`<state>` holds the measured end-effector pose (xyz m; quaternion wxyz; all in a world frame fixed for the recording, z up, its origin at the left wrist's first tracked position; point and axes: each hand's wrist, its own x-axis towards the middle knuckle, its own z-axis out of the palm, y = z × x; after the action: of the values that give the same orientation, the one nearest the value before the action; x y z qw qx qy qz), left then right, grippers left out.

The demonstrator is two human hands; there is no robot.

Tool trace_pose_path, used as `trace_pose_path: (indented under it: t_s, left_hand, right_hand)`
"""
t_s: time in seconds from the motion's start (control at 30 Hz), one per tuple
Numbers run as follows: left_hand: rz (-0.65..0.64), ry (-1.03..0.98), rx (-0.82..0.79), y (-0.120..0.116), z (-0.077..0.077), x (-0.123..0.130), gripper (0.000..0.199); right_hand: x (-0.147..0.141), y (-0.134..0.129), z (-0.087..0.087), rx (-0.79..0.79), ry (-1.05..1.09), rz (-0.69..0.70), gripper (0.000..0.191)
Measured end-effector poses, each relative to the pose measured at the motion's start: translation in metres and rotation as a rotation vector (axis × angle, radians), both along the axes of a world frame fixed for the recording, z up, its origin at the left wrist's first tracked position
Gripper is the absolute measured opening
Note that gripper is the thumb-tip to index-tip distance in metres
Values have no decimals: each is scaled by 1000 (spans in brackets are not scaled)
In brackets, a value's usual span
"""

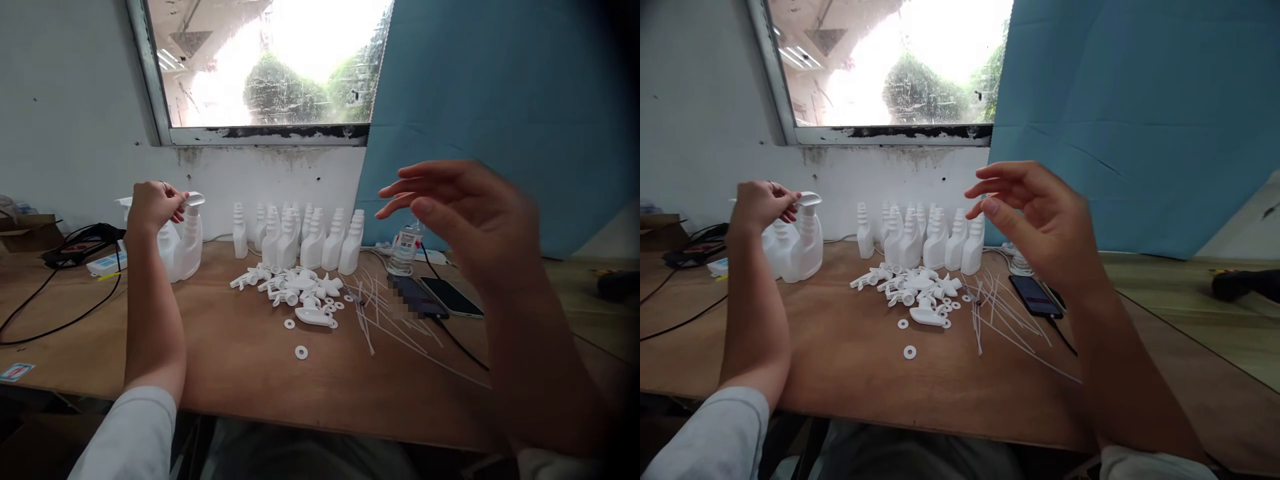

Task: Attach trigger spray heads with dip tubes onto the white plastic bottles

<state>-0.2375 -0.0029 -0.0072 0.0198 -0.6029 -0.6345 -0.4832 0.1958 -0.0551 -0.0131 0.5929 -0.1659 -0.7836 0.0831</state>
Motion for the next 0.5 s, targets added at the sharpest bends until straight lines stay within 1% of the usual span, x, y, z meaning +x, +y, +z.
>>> trace_pose_path:
  t_s: [0.1,0.17,0.27,0.37,0.47,0.5]
  left_hand:
    - [32,-79,-80,13,-10,-14,43]
    - [64,-124,-90,18,-15,-21,42]
    - [80,-145,-74,21,-19,-30,41]
    - [77,-157,-69,23,-21,-36,45]
    - [129,-177,-42,28,-24,-43,46]
    - [143,-146,-27,30,-25,-45,45]
  right_hand:
    - [4,0,3,35,35,1,21]
    - [5,1,3,43,38,0,18]
    - [5,2,4,25,22,-15,15]
    - [5,1,4,6,3,-53,12]
    - [6,1,4,8,-37,-96,11]
    - [6,1,3,4,-56,-109,12]
